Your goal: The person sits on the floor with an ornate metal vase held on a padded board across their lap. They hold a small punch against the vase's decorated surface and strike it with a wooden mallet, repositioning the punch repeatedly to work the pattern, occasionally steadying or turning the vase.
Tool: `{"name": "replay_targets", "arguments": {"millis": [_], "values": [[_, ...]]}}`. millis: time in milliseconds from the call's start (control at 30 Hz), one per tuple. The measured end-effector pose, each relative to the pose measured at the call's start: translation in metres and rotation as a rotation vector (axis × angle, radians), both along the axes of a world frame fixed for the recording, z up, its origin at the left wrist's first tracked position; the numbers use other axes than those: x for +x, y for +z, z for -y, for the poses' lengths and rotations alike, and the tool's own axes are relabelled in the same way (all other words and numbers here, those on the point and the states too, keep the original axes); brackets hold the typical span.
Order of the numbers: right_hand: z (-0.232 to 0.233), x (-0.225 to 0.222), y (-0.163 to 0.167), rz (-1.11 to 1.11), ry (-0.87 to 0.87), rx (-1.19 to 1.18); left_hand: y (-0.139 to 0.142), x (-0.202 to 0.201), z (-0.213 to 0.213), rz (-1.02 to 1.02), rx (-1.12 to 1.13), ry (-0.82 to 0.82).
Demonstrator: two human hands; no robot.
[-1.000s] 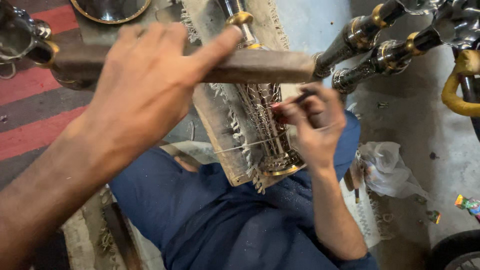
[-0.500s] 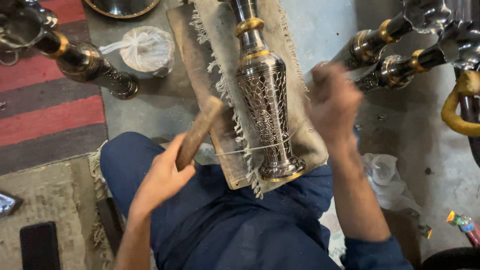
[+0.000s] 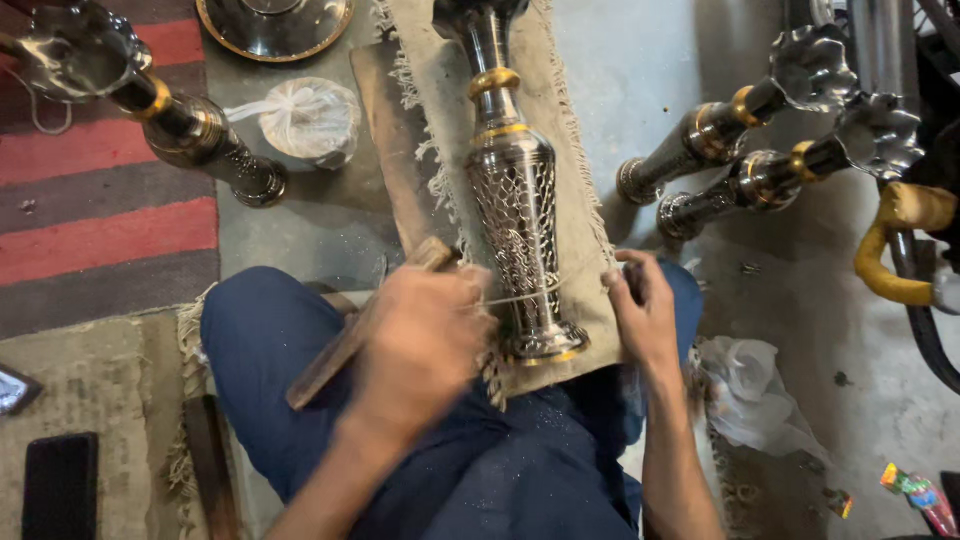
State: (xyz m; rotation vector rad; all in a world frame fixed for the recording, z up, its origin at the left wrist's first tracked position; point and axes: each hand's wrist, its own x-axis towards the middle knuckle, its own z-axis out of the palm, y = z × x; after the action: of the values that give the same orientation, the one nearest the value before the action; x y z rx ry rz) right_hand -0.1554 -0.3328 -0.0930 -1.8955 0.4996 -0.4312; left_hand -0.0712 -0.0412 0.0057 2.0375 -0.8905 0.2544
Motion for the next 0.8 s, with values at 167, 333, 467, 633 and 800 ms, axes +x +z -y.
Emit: {"name": "replay_targets", "arguments": {"millis": [167, 333, 467, 633, 800], "values": [[0.012, -0.038, -0.001, -0.125, 0.158, 0.04, 0.001, -0.039, 0.086, 0.374, 0.244, -0.293], [0.02, -0.077, 0.02, -0.451, -0.031, -0.202, -0.021, -0.029, 0.103, 0.496, 0.356, -0.345], [0.025, -0.07, 0.026, -0.404, -0.303, -0.392, -0.039, -0.01, 0.077, 0.434, -0.206, -0.459], [0.064, -0.021, 0.033, -0.408, -0.325, -0.526, -0.034, -0.011, 0.073, 0.344, -0.239, -0.467], [0.085, 0.018, 0.039, -0.636, -0.251, -0.562, -0.02, -0.017, 0.078, 0.413, -0.119, -0.355]]}}
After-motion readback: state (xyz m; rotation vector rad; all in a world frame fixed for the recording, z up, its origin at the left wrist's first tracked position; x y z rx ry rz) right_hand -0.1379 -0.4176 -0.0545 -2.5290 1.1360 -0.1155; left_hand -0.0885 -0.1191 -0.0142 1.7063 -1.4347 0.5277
